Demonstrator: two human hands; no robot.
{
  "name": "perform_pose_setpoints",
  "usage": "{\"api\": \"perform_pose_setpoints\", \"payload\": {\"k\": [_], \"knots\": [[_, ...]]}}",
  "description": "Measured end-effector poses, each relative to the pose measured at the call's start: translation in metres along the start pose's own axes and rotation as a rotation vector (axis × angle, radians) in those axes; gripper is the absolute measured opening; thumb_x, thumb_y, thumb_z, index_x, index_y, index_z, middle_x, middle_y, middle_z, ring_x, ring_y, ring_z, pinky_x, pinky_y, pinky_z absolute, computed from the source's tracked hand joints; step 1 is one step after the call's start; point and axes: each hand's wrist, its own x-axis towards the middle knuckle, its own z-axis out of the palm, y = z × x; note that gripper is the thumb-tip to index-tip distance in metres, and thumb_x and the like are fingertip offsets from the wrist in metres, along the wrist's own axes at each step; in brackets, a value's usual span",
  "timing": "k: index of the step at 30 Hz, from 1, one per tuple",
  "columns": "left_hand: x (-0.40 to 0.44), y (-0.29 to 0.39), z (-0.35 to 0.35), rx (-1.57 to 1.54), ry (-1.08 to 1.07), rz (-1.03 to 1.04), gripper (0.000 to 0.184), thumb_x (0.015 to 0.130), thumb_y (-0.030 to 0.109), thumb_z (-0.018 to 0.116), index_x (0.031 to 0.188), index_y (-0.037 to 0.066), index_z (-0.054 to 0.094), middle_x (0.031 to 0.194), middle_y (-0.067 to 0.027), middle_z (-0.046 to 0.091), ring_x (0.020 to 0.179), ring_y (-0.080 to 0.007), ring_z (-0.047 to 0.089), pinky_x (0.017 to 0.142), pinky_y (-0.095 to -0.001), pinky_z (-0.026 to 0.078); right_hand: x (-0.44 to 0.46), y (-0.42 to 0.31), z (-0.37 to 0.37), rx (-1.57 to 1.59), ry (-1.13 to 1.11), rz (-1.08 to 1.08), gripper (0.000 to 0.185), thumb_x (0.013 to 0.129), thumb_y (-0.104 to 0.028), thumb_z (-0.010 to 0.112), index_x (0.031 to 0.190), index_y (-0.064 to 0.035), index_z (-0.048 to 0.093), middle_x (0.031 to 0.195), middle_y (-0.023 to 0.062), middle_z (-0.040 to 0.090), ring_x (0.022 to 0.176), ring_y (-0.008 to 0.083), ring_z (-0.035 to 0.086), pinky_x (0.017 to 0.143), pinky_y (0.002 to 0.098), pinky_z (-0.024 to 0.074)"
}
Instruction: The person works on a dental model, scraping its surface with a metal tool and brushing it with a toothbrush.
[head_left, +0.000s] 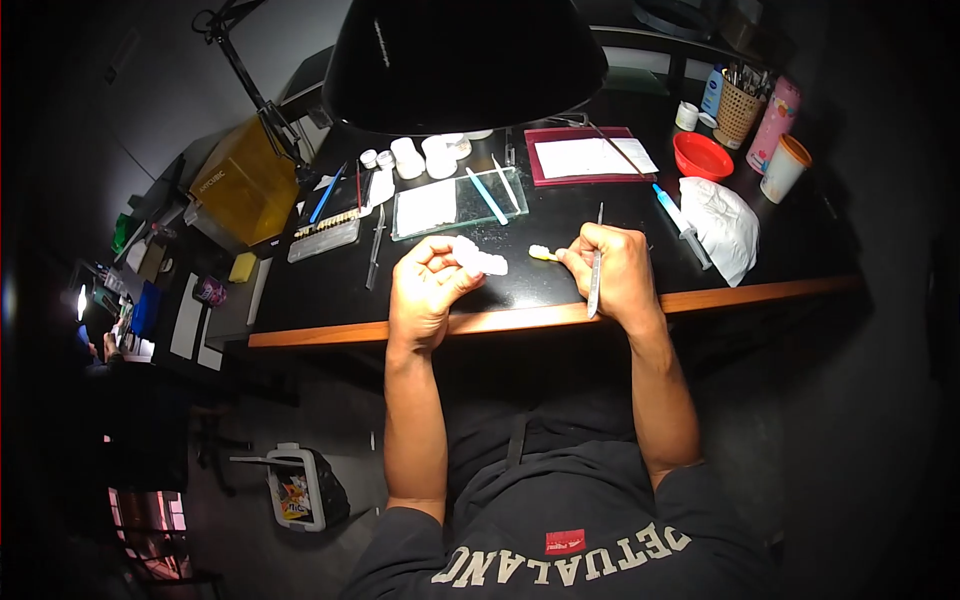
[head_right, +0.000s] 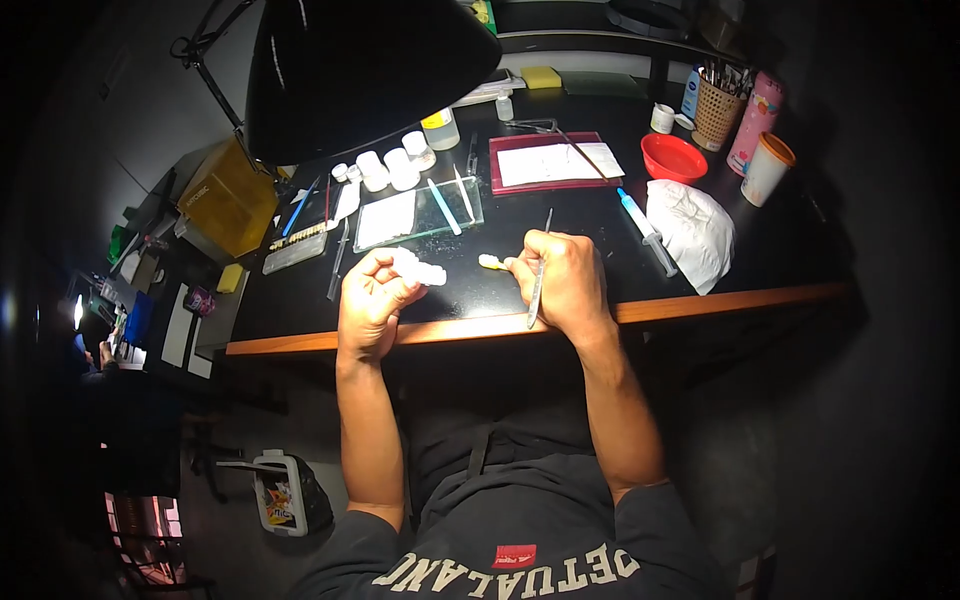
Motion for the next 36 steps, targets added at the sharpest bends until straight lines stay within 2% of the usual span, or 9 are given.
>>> {"api": "perform_pose_setpoints", "payload": {"k": [7,18,23,29,32,36], "knots": [[0.001,-0.002,-0.001,0.038,-0.002,0.036,0.037,0.087,-0.008,0.088,0.118,-0.003,0.068,0.110,-0.0134,0.078,0.104,-0.0197,0.078,0.096,-0.0323,0.064,0.001,-0.003,-0.002,0.011,-0.020,0.013,0.029,0.082,-0.010,0.090,0.073,-0.0020,0.063,0.065,0.0156,0.067,0.061,0.0352,0.070,0.057,0.0438,0.0501],[0.001,-0.004,-0.001,0.086,-0.004,0.070,0.036,0.087,-0.009,0.087,0.117,-0.003,0.067,0.109,-0.0139,0.077,0.104,-0.0198,0.078,0.095,-0.0321,0.065,0.002,-0.005,-0.002,0.047,-0.028,0.010,0.032,0.083,-0.006,0.090,0.071,-0.0014,0.061,0.065,0.0140,0.068,0.057,0.0303,0.070,0.056,0.0395,0.0504],[0.000,0.000,0.003,0.055,0.001,0.022,0.027,0.098,0.002,0.081,0.121,-0.005,0.068,0.110,-0.0134,0.078,0.099,-0.0174,0.079,0.088,-0.0299,0.067,0.003,-0.006,0.000,0.052,-0.032,-0.011,0.035,0.083,-0.004,0.089,0.069,-0.0008,0.057,0.065,0.0156,0.067,0.058,0.0290,0.071,0.055,0.0387,0.0507],[-0.001,0.001,0.004,0.048,0.014,-0.004,0.025,0.101,0.005,0.079,0.122,-0.005,0.069,0.108,-0.0134,0.079,0.097,-0.0176,0.079,0.087,-0.0289,0.067,0.004,-0.008,0.001,0.034,-0.039,-0.035,0.032,0.083,-0.002,0.088,0.070,0.0000,0.059,0.064,0.0144,0.067,0.058,0.0272,0.070,0.055,0.0384,0.0504],[0.000,-0.001,0.002,0.124,0.004,0.022,0.028,0.102,0.006,0.076,0.126,-0.006,0.068,0.111,-0.0153,0.079,0.101,-0.0204,0.080,0.088,-0.0320,0.068,0.003,-0.014,-0.004,0.039,-0.070,0.016,0.033,0.084,-0.002,0.088,0.070,0.0000,0.058,0.065,0.0144,0.067,0.059,0.0261,0.071,0.056,0.0379,0.0507],[0.000,-0.005,0.002,0.112,0.024,0.044,0.028,0.102,0.007,0.077,0.126,-0.004,0.069,0.109,-0.0136,0.080,0.097,-0.0191,0.080,0.087,-0.0315,0.067,0.002,-0.005,0.002,0.087,-0.026,-0.039,0.035,0.084,-0.001,0.087,0.069,-0.0002,0.055,0.065,0.0145,0.068,0.058,0.0254,0.071,0.056,0.0372,0.0509]]}}
